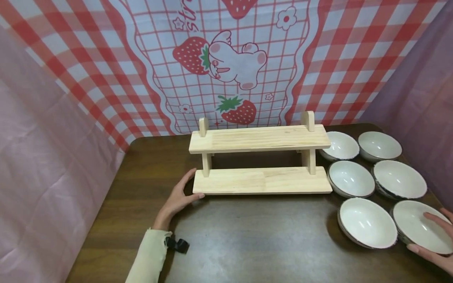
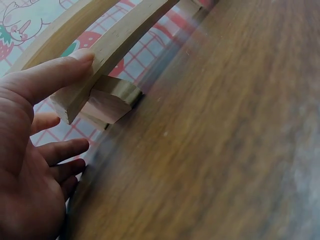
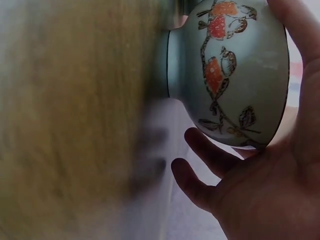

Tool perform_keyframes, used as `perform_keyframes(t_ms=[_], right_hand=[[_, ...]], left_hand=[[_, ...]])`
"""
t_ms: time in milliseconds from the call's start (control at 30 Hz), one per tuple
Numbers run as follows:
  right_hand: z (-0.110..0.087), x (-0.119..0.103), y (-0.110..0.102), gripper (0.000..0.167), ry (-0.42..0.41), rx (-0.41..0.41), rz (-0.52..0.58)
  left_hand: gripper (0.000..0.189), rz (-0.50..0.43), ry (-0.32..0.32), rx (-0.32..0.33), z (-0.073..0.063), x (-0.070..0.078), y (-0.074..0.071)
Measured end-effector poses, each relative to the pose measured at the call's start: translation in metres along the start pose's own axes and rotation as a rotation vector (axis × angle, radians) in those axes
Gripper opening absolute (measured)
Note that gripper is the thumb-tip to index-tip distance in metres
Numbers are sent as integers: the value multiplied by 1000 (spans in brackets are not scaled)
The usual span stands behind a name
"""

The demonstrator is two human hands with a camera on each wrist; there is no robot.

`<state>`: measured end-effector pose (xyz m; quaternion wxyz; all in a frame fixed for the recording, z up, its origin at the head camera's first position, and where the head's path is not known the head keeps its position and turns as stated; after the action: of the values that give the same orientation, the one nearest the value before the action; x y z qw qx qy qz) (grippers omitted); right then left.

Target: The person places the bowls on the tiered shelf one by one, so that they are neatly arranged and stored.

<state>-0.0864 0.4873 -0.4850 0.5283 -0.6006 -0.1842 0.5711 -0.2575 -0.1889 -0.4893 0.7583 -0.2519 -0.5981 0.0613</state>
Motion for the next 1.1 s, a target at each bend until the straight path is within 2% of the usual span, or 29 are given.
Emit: perform_keyframes(t_ms=[267,433,533,833,967,1100], right_hand=[[-4,-1,-3,100,-67,61,125],[-7,0,-4,96,-17,59,124],[-9,1,-4,97,33,48,79],[-11,0,-7,97,11,100,133],[-11,-3,-8,102,49,96,91],[-10,-4,-9,114,69,102,75]], left_hand=[[93,-17,17,4,-1,1,0],[92,-21,11,4,-1,2,-1],[93,-21,6,1,0,2,0],[91,-9,21,3,0,4,-1],[90,2,21,7,-1,3,-2],[91,5,14,9,-1,2,-3]])
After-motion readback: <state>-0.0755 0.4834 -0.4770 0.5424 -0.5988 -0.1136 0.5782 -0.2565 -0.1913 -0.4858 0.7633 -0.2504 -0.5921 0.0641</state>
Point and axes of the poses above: each hand's wrist, its own z-axis towards the middle knuckle, its own y-axis out of the palm, x = y × z, the point moved 9 cm from there along z, towards the middle knuckle, and after that the axes turned 11 degrees about y, right-handed, at the moved point
